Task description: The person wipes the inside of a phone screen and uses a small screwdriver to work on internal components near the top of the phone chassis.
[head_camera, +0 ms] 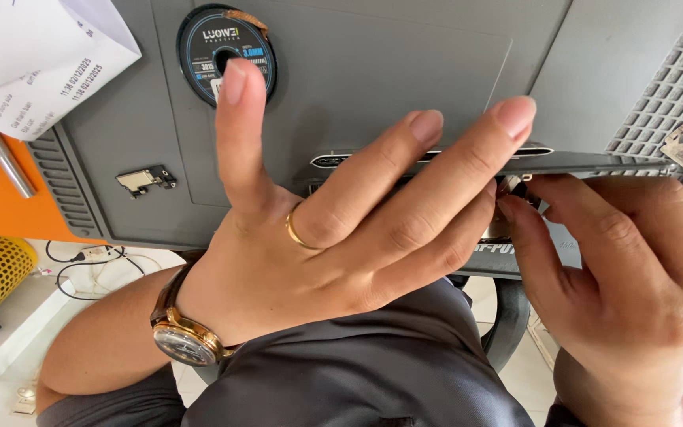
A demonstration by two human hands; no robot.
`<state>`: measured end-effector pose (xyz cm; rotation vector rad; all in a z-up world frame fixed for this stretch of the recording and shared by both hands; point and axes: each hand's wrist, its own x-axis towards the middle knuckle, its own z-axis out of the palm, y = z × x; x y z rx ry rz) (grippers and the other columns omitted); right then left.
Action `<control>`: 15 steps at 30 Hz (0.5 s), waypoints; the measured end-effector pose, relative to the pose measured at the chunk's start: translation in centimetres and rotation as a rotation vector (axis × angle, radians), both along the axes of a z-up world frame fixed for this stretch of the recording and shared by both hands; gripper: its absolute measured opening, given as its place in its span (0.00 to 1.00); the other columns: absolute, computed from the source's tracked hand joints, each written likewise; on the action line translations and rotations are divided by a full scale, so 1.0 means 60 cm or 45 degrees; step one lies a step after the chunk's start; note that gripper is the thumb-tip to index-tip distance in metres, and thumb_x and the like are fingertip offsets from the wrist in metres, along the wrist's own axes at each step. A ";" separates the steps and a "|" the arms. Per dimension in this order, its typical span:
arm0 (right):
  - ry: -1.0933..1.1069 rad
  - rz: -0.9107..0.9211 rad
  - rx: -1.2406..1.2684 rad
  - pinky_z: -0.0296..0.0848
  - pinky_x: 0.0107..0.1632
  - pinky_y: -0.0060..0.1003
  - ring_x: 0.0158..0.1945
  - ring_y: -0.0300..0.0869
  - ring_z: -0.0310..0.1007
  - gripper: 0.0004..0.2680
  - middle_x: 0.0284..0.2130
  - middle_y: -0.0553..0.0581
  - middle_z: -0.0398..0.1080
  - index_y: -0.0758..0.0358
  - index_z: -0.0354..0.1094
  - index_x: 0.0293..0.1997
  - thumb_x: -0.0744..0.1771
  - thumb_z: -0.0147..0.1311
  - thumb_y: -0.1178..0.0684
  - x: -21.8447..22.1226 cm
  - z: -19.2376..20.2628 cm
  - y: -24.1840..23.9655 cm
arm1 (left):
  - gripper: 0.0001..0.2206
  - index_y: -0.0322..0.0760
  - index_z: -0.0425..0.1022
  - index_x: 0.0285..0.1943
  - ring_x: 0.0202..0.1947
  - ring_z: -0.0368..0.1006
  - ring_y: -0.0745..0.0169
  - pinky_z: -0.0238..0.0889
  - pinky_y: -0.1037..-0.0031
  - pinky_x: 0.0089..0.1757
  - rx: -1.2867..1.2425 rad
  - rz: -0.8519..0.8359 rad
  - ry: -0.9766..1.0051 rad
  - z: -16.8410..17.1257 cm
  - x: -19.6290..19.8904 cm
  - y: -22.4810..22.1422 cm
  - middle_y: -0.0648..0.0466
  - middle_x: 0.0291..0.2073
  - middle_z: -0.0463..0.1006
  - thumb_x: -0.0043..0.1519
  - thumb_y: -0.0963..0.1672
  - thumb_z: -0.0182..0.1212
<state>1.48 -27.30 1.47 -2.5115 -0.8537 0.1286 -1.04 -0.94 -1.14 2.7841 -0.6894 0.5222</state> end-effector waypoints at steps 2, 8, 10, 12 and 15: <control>0.000 -0.003 -0.013 0.80 0.52 0.58 0.46 0.62 0.79 0.05 0.45 0.75 0.74 0.83 0.82 0.54 0.79 0.76 0.73 0.001 0.001 0.000 | 0.05 0.48 0.82 0.66 0.65 0.67 0.62 0.55 0.24 0.56 -0.001 -0.022 0.019 0.009 0.008 0.004 0.66 0.74 0.77 0.87 0.44 0.63; 0.102 -0.054 0.005 0.64 0.38 0.45 0.29 0.45 0.55 0.07 0.47 0.75 0.78 0.81 0.76 0.52 0.78 0.74 0.72 -0.001 0.013 0.008 | 0.08 0.49 0.79 0.62 0.62 0.70 0.63 0.60 0.22 0.53 -0.038 -0.026 0.046 0.021 0.017 0.007 0.63 0.70 0.80 0.84 0.48 0.54; 0.145 -0.139 0.052 0.59 0.38 0.44 0.27 0.43 0.49 0.08 0.47 0.76 0.72 0.79 0.77 0.51 0.77 0.75 0.76 -0.005 0.018 0.012 | 0.08 0.52 0.76 0.60 0.58 0.74 0.62 0.62 0.23 0.53 -0.116 -0.006 0.037 0.023 0.019 0.006 0.61 0.66 0.82 0.81 0.50 0.54; 0.141 -0.143 0.098 0.59 0.36 0.42 0.27 0.44 0.52 0.09 0.48 0.79 0.72 0.80 0.76 0.48 0.76 0.74 0.77 -0.004 0.014 0.016 | 0.11 0.54 0.72 0.64 0.57 0.76 0.62 0.64 0.25 0.54 -0.095 -0.024 0.044 0.029 0.023 0.012 0.60 0.66 0.82 0.79 0.47 0.45; 0.158 -0.155 0.144 0.61 0.33 0.38 0.27 0.45 0.58 0.09 0.49 0.83 0.73 0.82 0.74 0.45 0.75 0.71 0.79 -0.004 0.014 0.020 | 0.13 0.55 0.70 0.65 0.56 0.78 0.62 0.68 0.29 0.56 -0.116 -0.020 0.053 0.034 0.025 0.013 0.59 0.64 0.82 0.78 0.44 0.42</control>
